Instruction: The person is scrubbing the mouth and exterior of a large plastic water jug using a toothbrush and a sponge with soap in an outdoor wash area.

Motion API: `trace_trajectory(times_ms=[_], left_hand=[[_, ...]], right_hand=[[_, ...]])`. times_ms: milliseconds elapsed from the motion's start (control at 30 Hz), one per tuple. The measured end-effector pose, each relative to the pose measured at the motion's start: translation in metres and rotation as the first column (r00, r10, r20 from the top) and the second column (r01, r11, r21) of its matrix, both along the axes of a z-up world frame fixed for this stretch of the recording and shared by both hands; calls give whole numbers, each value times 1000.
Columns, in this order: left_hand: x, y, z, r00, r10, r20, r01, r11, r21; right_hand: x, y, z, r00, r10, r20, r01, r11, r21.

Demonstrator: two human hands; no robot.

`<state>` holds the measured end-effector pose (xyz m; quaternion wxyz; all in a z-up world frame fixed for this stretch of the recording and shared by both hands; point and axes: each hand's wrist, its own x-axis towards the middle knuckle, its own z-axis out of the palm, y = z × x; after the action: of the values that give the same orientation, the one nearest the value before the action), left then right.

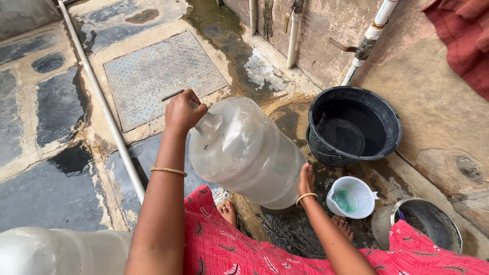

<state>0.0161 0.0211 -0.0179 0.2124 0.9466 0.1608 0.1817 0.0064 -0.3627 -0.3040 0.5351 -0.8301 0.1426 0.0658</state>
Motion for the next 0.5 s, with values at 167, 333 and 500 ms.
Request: trace_trajectory(times_ms=[167, 333, 500], left_hand=[[12, -24, 6, 999, 31, -41, -31, 1000, 1], [12, -16, 6, 999, 9, -33, -7, 998, 66], [-3, 12, -2, 996, -92, 17, 92, 996, 1]], right_hand=[[-13, 65, 102, 997, 54, 54, -66, 964, 256], [-46, 90, 163, 851, 244, 465, -425, 841, 335], [20, 23, -2, 956, 157, 247, -132, 984, -116]])
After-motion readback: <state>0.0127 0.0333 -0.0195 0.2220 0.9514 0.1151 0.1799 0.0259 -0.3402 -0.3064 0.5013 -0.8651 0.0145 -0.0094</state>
